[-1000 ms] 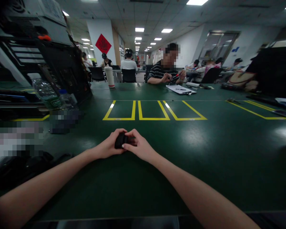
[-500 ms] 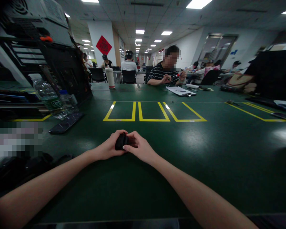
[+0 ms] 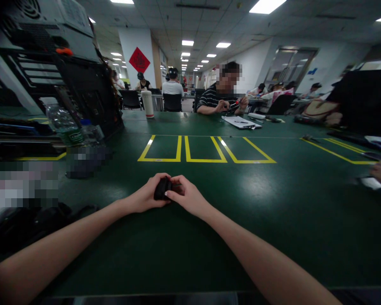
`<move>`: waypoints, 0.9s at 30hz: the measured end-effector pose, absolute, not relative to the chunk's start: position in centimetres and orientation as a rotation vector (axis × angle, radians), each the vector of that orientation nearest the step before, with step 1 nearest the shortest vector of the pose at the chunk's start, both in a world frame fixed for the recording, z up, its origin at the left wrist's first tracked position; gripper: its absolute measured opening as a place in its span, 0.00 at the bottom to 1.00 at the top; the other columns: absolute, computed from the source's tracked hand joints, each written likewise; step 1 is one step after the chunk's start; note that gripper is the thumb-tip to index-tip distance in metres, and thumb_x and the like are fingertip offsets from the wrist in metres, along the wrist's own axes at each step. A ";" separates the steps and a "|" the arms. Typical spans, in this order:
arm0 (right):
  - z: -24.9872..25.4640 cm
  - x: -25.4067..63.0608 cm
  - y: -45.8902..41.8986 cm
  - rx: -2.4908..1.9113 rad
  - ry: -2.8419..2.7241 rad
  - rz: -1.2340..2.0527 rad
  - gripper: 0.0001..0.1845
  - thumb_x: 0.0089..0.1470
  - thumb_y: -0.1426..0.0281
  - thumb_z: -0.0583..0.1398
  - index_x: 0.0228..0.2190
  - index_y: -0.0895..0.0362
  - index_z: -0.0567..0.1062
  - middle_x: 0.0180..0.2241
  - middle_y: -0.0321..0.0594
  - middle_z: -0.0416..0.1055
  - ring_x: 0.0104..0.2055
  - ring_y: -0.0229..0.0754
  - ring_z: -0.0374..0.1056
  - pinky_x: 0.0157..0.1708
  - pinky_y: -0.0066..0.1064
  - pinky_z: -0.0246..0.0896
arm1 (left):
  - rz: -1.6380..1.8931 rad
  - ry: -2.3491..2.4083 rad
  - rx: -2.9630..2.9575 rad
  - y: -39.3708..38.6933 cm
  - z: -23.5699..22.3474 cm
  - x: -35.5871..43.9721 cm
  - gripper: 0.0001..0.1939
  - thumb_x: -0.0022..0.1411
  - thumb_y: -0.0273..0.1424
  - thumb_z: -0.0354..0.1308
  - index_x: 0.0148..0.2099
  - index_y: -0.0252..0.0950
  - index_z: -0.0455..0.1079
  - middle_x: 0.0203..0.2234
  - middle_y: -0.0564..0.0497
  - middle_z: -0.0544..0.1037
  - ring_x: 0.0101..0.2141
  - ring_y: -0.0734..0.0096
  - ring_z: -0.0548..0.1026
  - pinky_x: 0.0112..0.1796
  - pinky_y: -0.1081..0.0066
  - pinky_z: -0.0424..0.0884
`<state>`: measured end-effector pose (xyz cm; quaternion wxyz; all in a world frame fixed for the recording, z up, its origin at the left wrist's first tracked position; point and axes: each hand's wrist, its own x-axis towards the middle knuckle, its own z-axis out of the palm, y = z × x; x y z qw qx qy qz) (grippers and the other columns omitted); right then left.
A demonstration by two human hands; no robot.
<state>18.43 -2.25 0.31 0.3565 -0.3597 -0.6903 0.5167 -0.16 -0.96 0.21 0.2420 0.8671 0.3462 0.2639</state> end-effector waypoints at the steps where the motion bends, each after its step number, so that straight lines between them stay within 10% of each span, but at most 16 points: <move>1: 0.3 18.5 -2.2 -0.909 -1.782 1.354 0.14 0.48 0.71 0.59 0.39 0.55 0.62 0.40 0.38 0.64 0.44 0.41 0.65 0.45 0.39 0.62 | 0.724 0.945 2.365 -1.0 0.2 -0.2 0.32 0.49 0.31 0.60 0.53 0.39 0.49 0.47 0.46 0.61 0.45 0.58 0.63 0.44 0.59 0.62; 27: -0.2 18.1 -2.4 -0.841 -1.705 1.408 0.13 0.48 0.71 0.59 0.37 0.53 0.61 0.39 0.36 0.63 0.44 0.41 0.65 0.41 0.37 0.65 | 0.750 0.934 2.334 -0.8 -0.1 -0.3 0.32 0.49 0.32 0.60 0.53 0.40 0.50 0.47 0.46 0.61 0.45 0.58 0.63 0.44 0.59 0.62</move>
